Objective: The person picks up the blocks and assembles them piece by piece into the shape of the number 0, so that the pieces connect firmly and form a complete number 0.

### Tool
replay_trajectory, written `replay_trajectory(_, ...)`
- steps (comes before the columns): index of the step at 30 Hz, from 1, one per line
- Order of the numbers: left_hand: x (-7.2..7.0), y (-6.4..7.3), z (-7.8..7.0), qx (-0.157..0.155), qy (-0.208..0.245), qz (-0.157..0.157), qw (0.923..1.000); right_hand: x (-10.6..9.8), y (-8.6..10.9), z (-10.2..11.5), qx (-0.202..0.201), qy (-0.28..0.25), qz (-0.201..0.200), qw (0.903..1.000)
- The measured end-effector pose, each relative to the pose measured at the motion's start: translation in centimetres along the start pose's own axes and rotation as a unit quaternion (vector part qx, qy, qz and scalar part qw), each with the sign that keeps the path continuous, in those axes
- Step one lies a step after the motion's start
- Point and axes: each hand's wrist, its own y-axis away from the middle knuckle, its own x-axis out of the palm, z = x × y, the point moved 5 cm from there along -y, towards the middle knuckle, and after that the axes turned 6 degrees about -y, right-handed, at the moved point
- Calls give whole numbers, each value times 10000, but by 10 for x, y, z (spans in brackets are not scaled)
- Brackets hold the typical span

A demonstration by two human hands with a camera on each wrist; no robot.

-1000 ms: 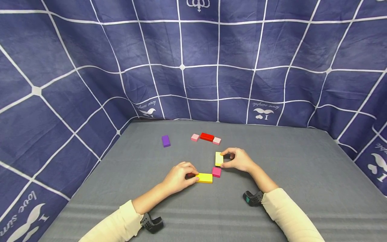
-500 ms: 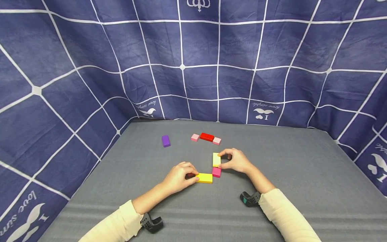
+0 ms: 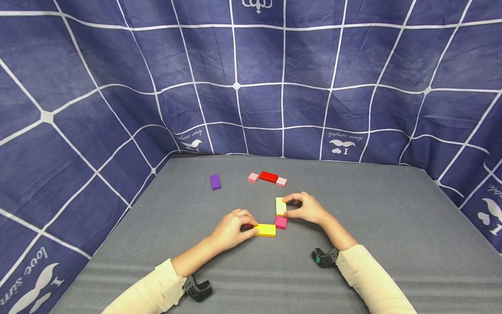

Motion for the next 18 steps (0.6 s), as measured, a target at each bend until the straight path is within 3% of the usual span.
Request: replay_trajectory(18, 1, 0, 0, 18, 4, -9, 10000, 0, 2, 0, 43, -50, 224, 9997)
